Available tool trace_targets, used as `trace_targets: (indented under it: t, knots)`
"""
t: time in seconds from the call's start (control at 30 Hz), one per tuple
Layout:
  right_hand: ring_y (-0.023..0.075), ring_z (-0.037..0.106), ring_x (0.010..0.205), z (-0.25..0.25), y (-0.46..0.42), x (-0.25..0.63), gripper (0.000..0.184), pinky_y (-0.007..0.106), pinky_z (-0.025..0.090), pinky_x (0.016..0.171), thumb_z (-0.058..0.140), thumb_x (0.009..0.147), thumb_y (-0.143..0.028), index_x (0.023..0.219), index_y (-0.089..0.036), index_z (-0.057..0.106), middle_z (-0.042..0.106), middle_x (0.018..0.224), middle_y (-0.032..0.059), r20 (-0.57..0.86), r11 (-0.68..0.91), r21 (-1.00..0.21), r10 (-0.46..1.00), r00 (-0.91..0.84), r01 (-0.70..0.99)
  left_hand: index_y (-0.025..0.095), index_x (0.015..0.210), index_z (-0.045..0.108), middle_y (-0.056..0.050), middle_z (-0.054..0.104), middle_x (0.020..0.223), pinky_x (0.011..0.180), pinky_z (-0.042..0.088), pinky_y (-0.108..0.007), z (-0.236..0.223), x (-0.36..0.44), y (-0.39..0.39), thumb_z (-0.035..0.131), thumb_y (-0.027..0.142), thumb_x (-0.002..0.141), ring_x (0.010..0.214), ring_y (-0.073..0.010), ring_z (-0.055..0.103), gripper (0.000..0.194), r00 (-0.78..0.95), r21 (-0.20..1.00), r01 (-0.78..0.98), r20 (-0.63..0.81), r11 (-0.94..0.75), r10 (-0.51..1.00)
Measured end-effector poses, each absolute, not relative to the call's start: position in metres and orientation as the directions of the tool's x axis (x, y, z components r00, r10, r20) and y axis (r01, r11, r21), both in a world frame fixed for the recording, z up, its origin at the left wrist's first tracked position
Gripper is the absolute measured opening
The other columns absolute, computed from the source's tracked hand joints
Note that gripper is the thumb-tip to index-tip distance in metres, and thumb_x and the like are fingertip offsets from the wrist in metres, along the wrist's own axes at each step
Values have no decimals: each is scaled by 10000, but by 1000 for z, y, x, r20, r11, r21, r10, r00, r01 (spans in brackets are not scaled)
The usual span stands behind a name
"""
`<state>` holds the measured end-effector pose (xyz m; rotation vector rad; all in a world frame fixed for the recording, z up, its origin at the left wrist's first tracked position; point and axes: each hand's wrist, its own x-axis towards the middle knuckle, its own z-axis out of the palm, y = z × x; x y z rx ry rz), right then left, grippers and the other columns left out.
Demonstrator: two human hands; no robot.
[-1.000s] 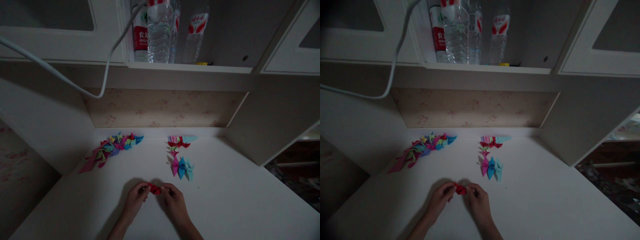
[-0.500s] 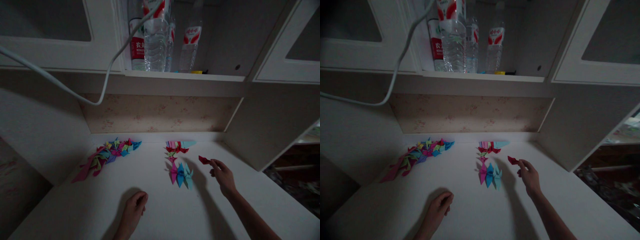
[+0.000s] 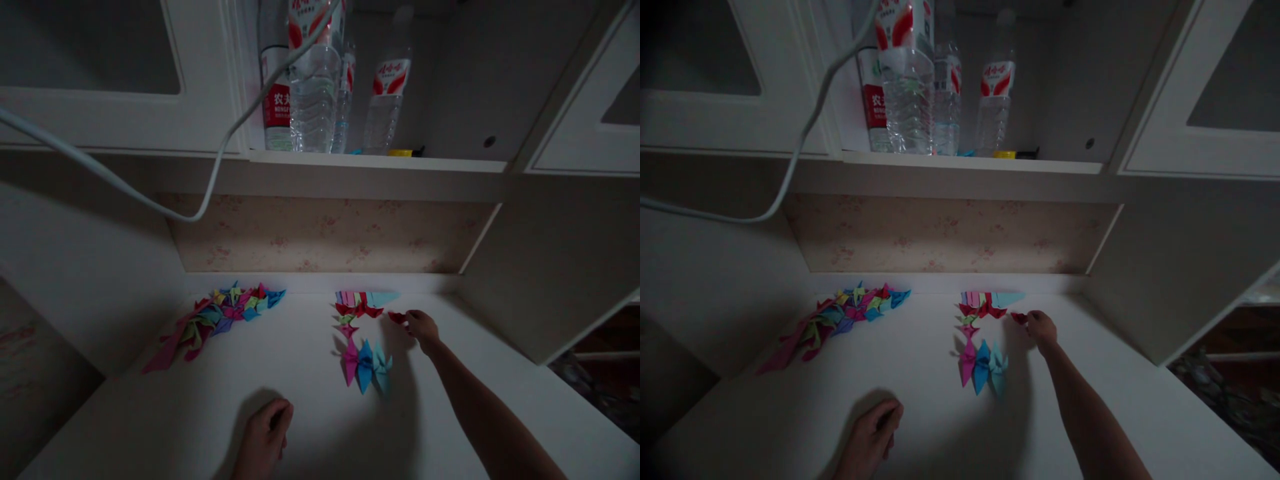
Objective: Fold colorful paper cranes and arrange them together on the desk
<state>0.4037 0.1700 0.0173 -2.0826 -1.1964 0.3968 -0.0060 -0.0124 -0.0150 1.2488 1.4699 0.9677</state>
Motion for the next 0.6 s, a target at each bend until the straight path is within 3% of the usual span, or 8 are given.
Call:
trace_targets:
  t: [0.23, 0.6]
  knots:
    - [143, 631, 758, 20, 185, 395, 275, 320, 518, 712, 525, 913, -400, 944, -147, 630, 665, 910, 31, -22, -398, -660, 858, 513, 638, 206, 688, 655, -8, 558, 550, 405, 379, -214, -14, -4, -9, 527, 705, 689, 453, -141, 477, 515, -63, 941, 309, -127, 140, 990]
    - [173, 632, 856, 24, 199, 391, 271, 369, 500, 793, 543, 904, -387, 992, -143, 623, 659, 990, 52, -25, -404, -659, 854, 519, 634, 216, 672, 693, -69, 682, 655, 616, 498, -264, -15, -6, -5, 520, 665, 726, 635, -223, 615, 484, -116, 918, 396, 21, 26, 993]
